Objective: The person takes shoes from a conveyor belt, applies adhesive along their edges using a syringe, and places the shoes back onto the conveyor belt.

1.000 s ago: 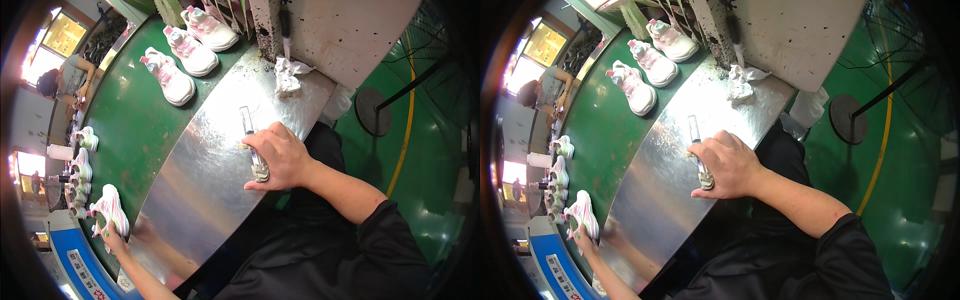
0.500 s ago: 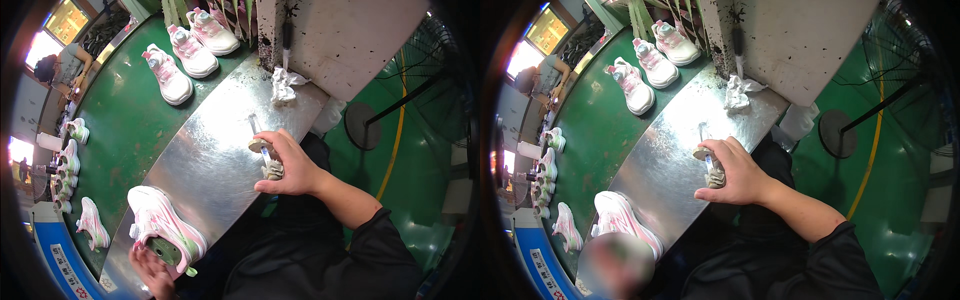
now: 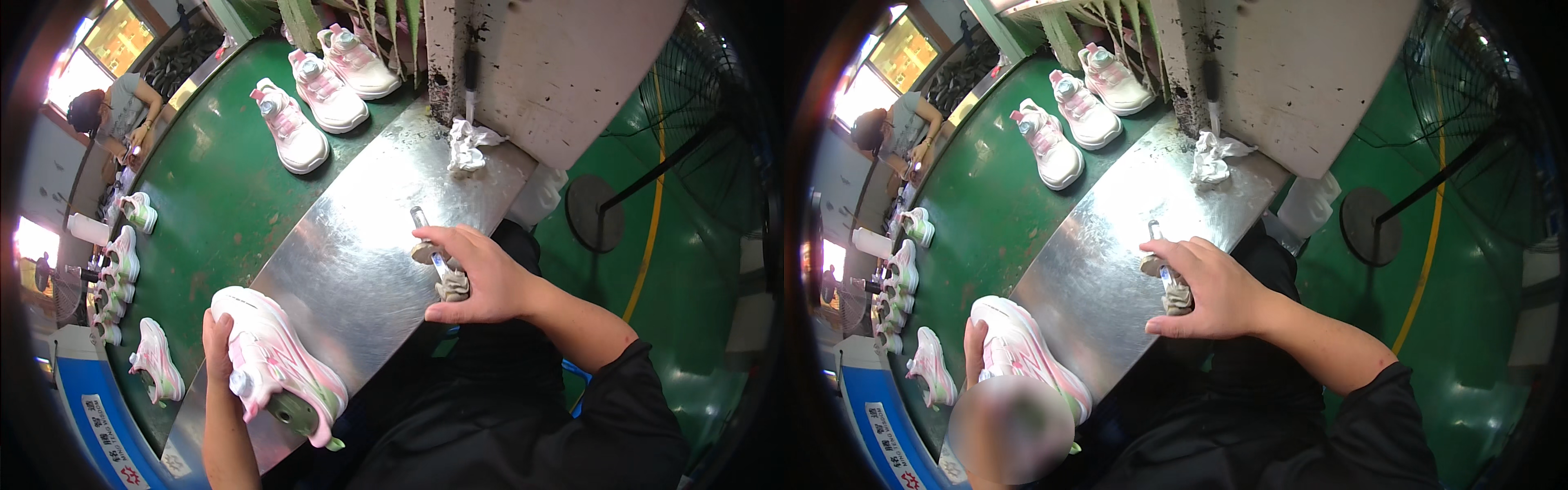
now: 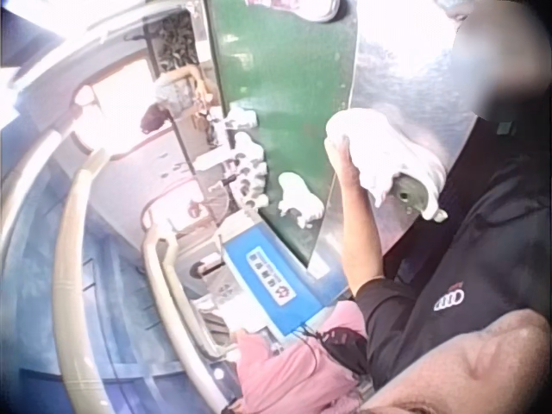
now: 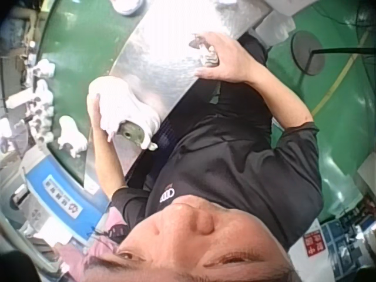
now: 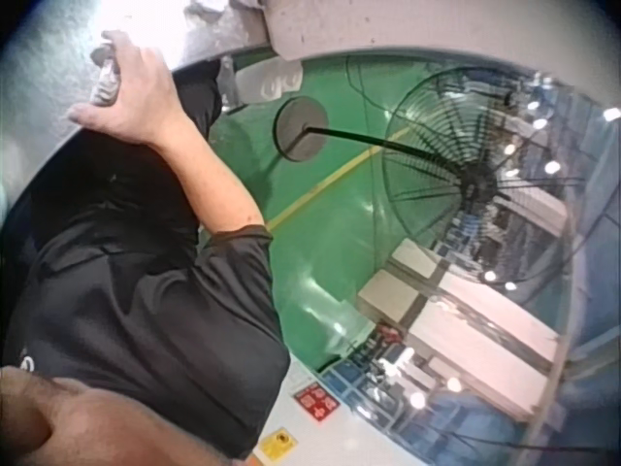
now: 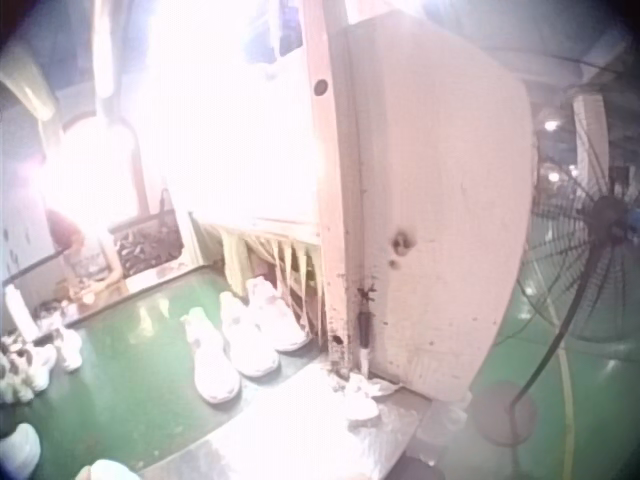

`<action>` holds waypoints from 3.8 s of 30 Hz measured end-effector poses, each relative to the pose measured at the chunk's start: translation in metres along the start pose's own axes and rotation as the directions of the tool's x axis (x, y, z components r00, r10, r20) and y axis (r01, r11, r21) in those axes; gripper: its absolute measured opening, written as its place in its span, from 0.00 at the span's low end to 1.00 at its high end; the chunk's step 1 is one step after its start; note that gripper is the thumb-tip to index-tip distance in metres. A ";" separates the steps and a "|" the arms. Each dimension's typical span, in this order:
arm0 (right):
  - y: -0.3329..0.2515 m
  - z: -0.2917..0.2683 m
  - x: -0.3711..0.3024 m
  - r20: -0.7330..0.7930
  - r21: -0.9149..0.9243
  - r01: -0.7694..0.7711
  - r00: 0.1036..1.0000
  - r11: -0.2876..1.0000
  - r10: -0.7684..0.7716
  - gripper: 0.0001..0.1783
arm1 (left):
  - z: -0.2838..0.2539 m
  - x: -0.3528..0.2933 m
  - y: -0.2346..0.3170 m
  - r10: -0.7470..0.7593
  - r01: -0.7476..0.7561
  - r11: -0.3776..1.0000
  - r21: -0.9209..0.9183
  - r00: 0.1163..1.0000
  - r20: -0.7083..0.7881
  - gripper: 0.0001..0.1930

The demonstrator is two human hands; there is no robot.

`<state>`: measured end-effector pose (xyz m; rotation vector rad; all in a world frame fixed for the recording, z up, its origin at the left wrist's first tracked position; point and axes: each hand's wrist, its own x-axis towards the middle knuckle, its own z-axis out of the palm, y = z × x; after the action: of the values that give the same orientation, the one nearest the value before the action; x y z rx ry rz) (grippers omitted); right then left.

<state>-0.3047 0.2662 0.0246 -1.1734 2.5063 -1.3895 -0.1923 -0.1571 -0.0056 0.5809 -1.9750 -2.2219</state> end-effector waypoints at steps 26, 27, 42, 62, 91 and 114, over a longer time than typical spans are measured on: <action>-0.142 0.034 0.046 0.219 0.955 -0.157 0.946 0.253 -0.240 0.40 | 0.060 -0.065 0.017 0.544 -0.348 0.701 -0.623 0.825 0.152 0.30; -0.146 0.033 0.047 0.240 0.953 -0.183 0.942 0.241 -0.235 0.40 | 0.059 -0.067 0.020 0.542 -0.340 0.718 -0.607 0.820 0.182 0.31; -0.153 0.043 0.052 0.279 0.944 -0.230 0.939 0.236 -0.202 0.40 | 0.065 -0.073 0.030 0.581 -0.354 0.718 -0.599 0.779 0.237 0.31; -0.144 0.048 0.049 0.247 0.943 -0.187 0.948 0.276 -0.202 0.42 | 0.056 -0.070 0.020 0.548 -0.376 0.745 -0.551 0.817 0.183 0.33; -0.092 0.061 0.014 0.299 0.938 -0.270 0.947 0.217 -0.115 0.49 | 0.048 -0.056 0.017 0.145 -0.092 0.750 -0.654 0.989 0.027 0.34; -0.086 0.054 -0.022 0.321 0.910 -0.292 0.946 0.294 -0.053 0.49 | 0.034 -0.040 0.000 0.083 -0.103 0.723 -0.683 0.995 -0.062 0.25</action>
<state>-0.2181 0.2149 0.0493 -0.7381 1.0178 -1.9652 -0.1671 -0.1125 0.0057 0.3817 -0.9752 -2.6004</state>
